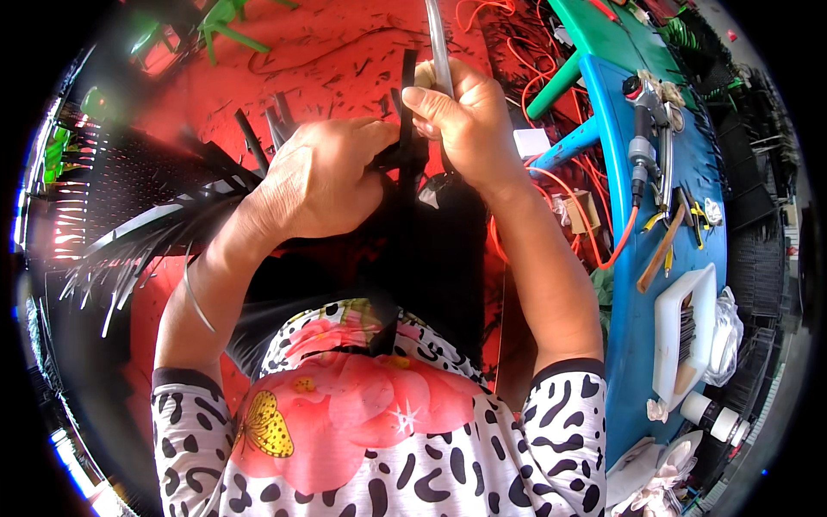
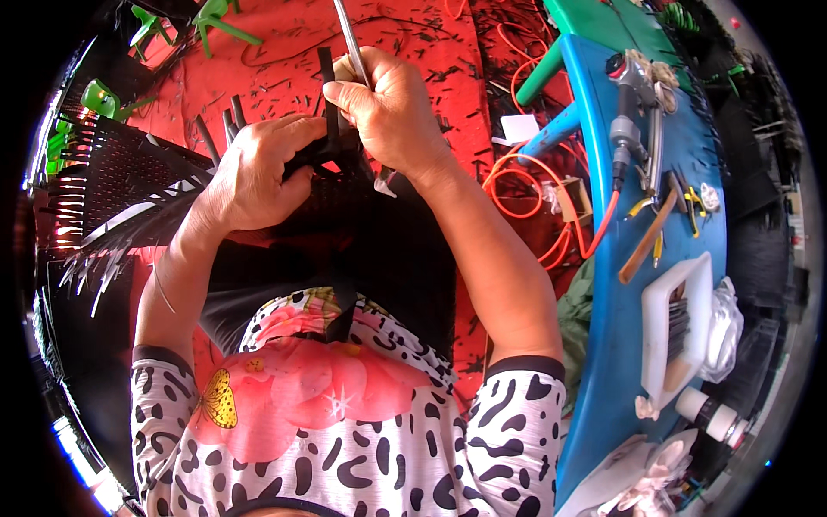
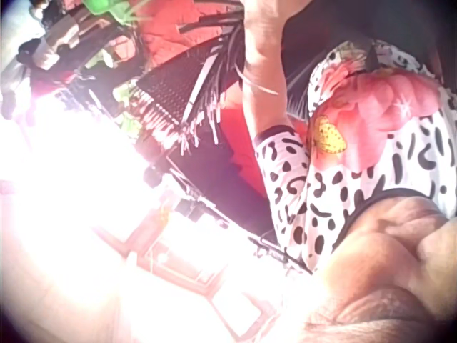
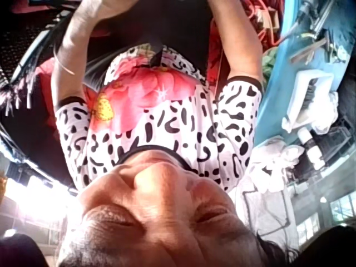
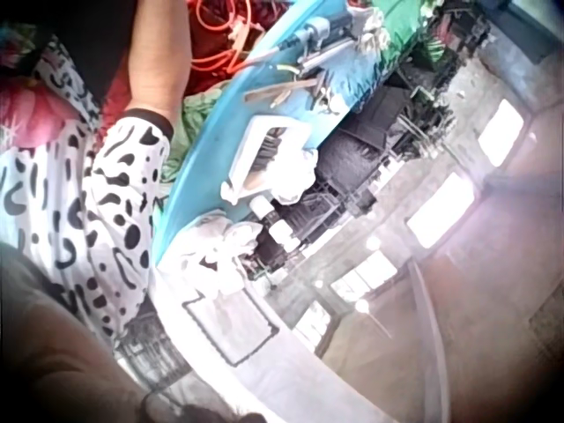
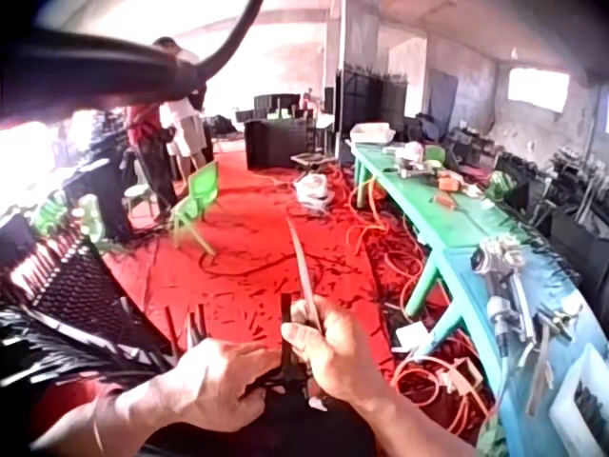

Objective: The person weaves strips of black plastic into the frame of a chair, using pliers to pull and secure the material at the edges.

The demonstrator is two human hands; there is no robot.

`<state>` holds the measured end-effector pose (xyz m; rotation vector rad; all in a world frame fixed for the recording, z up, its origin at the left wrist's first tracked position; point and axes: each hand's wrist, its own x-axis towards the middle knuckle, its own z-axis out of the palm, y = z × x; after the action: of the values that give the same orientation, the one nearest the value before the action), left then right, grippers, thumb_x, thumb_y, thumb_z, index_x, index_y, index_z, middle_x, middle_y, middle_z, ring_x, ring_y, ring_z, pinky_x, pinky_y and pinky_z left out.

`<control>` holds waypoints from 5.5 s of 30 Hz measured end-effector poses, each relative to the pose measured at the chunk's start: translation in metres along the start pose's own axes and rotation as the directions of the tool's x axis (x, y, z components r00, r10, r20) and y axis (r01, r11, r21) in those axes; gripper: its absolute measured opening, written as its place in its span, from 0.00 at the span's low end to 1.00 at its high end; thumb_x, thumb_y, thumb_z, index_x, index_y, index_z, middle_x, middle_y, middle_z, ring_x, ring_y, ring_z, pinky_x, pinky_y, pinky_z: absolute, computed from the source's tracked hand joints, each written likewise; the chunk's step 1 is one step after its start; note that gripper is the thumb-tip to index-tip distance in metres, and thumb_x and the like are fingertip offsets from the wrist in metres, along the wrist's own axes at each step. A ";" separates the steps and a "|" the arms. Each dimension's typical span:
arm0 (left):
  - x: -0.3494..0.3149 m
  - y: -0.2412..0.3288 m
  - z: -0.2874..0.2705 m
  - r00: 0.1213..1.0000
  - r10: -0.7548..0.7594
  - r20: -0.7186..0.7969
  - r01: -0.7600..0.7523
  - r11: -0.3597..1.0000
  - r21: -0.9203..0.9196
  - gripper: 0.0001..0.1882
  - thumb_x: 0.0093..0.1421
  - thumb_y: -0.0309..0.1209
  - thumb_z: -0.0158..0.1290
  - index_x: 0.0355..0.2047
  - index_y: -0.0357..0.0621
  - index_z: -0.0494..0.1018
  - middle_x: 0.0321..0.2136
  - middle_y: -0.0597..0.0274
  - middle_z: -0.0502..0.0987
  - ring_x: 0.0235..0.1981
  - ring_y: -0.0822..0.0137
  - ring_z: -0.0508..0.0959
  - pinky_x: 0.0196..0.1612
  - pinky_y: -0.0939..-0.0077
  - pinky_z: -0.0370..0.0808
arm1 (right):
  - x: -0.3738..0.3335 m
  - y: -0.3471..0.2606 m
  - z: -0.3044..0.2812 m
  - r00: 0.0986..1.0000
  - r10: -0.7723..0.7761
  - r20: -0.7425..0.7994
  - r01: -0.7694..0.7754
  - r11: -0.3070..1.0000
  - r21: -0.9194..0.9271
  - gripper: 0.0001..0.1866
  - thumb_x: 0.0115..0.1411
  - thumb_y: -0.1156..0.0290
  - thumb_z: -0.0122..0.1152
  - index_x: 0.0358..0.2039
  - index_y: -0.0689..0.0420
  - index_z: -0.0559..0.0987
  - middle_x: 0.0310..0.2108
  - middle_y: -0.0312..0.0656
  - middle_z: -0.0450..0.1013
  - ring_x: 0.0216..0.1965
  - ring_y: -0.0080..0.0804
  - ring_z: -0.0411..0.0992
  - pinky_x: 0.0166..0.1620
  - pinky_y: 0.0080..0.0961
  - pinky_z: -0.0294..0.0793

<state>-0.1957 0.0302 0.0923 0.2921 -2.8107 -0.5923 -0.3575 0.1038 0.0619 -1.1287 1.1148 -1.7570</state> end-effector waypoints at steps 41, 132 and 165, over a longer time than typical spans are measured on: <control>-0.002 -0.014 -0.005 1.000 0.019 -0.014 -0.022 0.971 -0.236 0.16 0.47 0.22 0.50 0.38 0.31 0.73 0.32 0.44 0.77 0.36 0.49 0.77 0.40 0.67 0.73 | -0.130 -0.006 0.009 0.988 -0.146 0.045 0.129 0.635 -0.761 0.25 0.56 0.83 0.52 0.55 0.54 0.69 0.26 0.45 0.66 0.22 0.38 0.65 0.27 0.27 0.68; -0.007 -0.022 -0.002 0.966 0.030 -0.256 -0.217 0.635 -0.742 0.15 0.52 0.27 0.58 0.40 0.35 0.75 0.39 0.55 0.75 0.33 0.76 0.73 0.37 0.79 0.69 | -0.111 -0.051 0.029 0.994 -0.095 0.056 0.104 0.974 -0.203 0.22 0.54 0.85 0.56 0.49 0.63 0.64 0.35 0.40 0.70 0.28 0.18 0.68 0.30 0.14 0.70; -0.010 -0.023 0.002 0.986 -0.008 -0.165 -0.026 0.979 -0.203 0.08 0.48 0.19 0.50 0.31 0.33 0.72 0.26 0.50 0.74 0.32 0.49 0.75 0.35 0.64 0.72 | -0.075 -0.058 -0.059 0.821 -0.212 0.530 0.441 -0.352 -0.825 0.31 0.41 0.52 0.70 0.40 0.60 0.70 0.32 0.42 0.69 0.32 0.39 0.68 0.35 0.34 0.65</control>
<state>-0.1835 0.0131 0.0786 0.2744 -2.5661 -0.8088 -0.3960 0.2069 0.0811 -2.8030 2.4194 -0.5024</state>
